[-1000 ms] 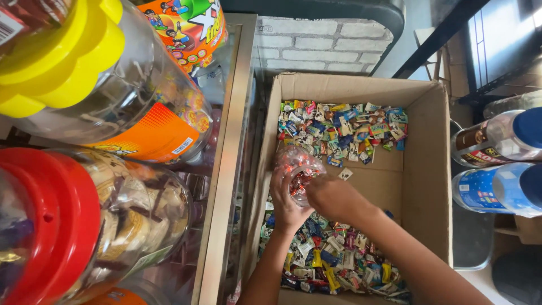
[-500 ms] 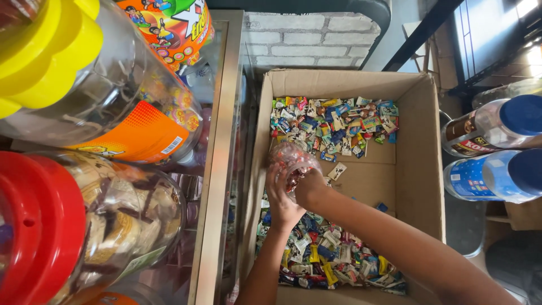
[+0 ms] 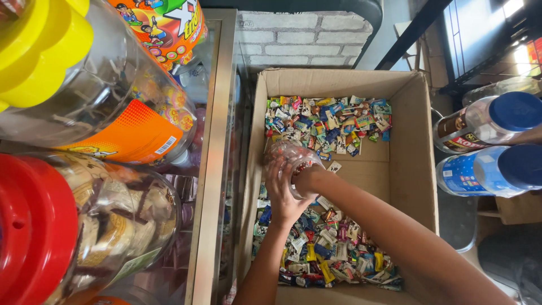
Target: The person sorts a large quantity of assorted wrapped candies from a cardboard box, picking them up by hand and placing them into a clear plastic jar. The person repeatedly scoops candies from the box and transfers them into the jar, occasionally rearranging the remaining candies in the box.
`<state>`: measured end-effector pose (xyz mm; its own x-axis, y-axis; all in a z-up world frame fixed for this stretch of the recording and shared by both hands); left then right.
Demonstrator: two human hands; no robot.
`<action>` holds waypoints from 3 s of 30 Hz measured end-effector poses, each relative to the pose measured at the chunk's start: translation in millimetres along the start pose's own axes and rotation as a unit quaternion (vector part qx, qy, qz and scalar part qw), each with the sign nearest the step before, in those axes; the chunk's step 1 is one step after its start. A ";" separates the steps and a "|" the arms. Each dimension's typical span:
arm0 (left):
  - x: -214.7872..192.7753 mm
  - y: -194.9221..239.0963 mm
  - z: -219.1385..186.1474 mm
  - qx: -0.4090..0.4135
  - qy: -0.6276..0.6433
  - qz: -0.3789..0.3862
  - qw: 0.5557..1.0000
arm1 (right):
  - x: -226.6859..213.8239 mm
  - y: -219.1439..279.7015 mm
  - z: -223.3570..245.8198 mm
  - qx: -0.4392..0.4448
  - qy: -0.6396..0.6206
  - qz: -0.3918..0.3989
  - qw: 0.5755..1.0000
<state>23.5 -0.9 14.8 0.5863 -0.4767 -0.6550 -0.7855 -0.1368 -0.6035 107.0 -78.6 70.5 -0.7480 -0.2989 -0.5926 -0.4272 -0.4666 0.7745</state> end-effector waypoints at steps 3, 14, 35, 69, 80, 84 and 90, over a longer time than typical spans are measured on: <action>14.2 12.7 7.7 0.000 0.002 -0.020 1.000 | -2.5 -13.1 -0.7 -0.013 -0.021 -0.016 1.000; -2.3 6.4 6.0 0.007 0.004 -0.005 1.000 | 15.7 -56.8 -5.6 -0.085 -0.049 -0.029 0.995; -7.9 -2.3 4.1 -0.018 0.021 -0.008 1.000 | 14.6 -18.8 -21.1 -0.216 -0.165 -0.004 0.962; 47.2 61.6 18.9 -0.137 -0.118 0.287 0.941 | 252.5 20.7 -80.0 0.020 -0.291 -0.284 0.913; 60.7 83.5 20.3 -0.117 -0.224 0.466 0.848 | 276.8 41.6 -120.7 0.029 -0.323 -0.113 0.939; 37.0 71.3 -6.0 -0.146 -0.189 0.559 0.794 | 307.5 35.8 -157.8 -0.025 -0.499 -0.144 0.854; 39.9 111.8 -13.8 -0.142 -0.171 0.595 0.773 | 333.9 14.1 -185.9 -0.008 -0.558 -0.153 0.816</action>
<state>-43.7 -47.2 -72.5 -0.6035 -0.1605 -0.7810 -0.7925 0.0136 0.6097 -54.3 -339.7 -157.6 -0.6078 0.7733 -0.1804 -0.6808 -0.3905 0.6197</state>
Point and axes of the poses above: each hand's wrist, its own y-axis away from the middle knuckle, its own x-axis out of the palm, z = x × y, the point moved 2 cm from there along -y, towards the middle knuckle, and after that the axes turned 15 degrees about -y, right-handed, at the moved point
